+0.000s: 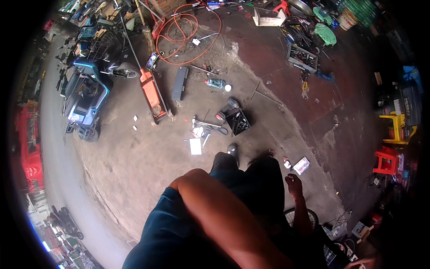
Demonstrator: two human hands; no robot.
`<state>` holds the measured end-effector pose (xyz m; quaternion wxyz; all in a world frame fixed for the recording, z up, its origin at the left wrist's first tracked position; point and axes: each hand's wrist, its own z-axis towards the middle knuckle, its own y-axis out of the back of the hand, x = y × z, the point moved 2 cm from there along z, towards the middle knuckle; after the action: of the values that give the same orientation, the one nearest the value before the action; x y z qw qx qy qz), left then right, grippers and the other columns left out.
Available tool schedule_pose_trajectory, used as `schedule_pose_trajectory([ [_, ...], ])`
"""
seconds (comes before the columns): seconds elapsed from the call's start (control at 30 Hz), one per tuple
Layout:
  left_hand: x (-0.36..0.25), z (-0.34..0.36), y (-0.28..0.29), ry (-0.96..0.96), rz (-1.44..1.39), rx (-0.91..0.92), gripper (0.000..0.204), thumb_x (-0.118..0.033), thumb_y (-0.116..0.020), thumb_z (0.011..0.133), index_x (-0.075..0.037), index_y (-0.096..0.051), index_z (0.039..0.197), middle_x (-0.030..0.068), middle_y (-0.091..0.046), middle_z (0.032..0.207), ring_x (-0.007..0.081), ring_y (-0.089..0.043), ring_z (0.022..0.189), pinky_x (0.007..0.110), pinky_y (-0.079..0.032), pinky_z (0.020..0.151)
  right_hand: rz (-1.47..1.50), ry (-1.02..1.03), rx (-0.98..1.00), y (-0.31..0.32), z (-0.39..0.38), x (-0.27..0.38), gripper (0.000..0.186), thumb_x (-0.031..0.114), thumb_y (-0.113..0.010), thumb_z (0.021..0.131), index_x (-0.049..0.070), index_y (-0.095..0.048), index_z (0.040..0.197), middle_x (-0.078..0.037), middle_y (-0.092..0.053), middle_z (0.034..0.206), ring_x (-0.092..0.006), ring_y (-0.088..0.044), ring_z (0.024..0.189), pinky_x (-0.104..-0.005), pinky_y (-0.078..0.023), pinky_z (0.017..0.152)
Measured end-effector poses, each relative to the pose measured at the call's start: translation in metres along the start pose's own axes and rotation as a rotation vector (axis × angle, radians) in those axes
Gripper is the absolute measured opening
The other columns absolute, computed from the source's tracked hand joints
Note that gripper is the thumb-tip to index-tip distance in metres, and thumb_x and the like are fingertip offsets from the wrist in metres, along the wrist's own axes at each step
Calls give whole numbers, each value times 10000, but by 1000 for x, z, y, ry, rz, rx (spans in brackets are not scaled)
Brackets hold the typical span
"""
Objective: The person checks and positions an electric bicycle, retrieves a screwdriver and a stool, and sits down to loosen and adjust components on the bicycle frame using the screwdriver.
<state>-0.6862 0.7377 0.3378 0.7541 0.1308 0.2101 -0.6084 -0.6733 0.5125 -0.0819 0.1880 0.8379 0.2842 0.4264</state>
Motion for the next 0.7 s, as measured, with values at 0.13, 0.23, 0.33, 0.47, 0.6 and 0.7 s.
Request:
schedule_pose_trajectory([
  [0.13, 10, 4, 21, -22, -80, -32, 372, -297, -455, 869, 63, -549, 872, 237, -552, 867, 422, -504, 774, 510, -400, 688, -58, -61, 6, 5, 17, -14, 380, 267, -634, 799, -10, -610, 1059, -133, -651, 991, -218, -598, 918, -320, -451, 825],
  [0.23, 27, 15, 50, -26, -162, -43, 371, -299, -454, 870, 61, -547, 864, 236, -550, 856, 420, -504, 766, 506, -399, 680, 5, -132, -11, 7, 39, -62, 356, 299, -628, 804, 7, -636, 1008, -135, -658, 915, -235, -620, 851, -324, -474, 764],
  [0.33, 51, 27, 84, -22, -237, -40, 371, -301, -454, 872, 58, -546, 857, 235, -548, 845, 417, -504, 757, 502, -398, 673, 114, -238, 1, 20, 67, -92, 359, 328, -655, 777, 19, -661, 959, -164, -659, 966, -274, -625, 927, -337, -474, 794],
  [0.47, 93, 49, 134, -1, -286, -55, 371, -304, -454, 874, 55, -543, 848, 233, -545, 830, 413, -504, 746, 496, -397, 663, 171, -310, 44, 50, 111, -85, 383, 338, -685, 736, 14, -662, 939, -128, -661, 932, -224, -606, 878, -339, -458, 800],
  [0.6, 137, 85, 183, 13, -306, -54, 371, -306, -453, 876, 52, -541, 838, 231, -542, 815, 409, -504, 734, 491, -396, 652, -30, -131, 11, 103, 175, -90, 352, 339, -589, 778, 23, -668, 910, -119, -660, 835, -221, -610, 790, -332, -461, 738],
  [0.7, 176, 119, 202, 43, -299, -58, 371, -309, -453, 878, 49, -539, 831, 230, -540, 803, 406, -504, 726, 486, -395, 645, -5, -111, -5, 145, 218, -98, 350, 323, -610, 771, 24, -663, 945, -122, -666, 830, -220, -619, 816, -341, -470, 736],
])
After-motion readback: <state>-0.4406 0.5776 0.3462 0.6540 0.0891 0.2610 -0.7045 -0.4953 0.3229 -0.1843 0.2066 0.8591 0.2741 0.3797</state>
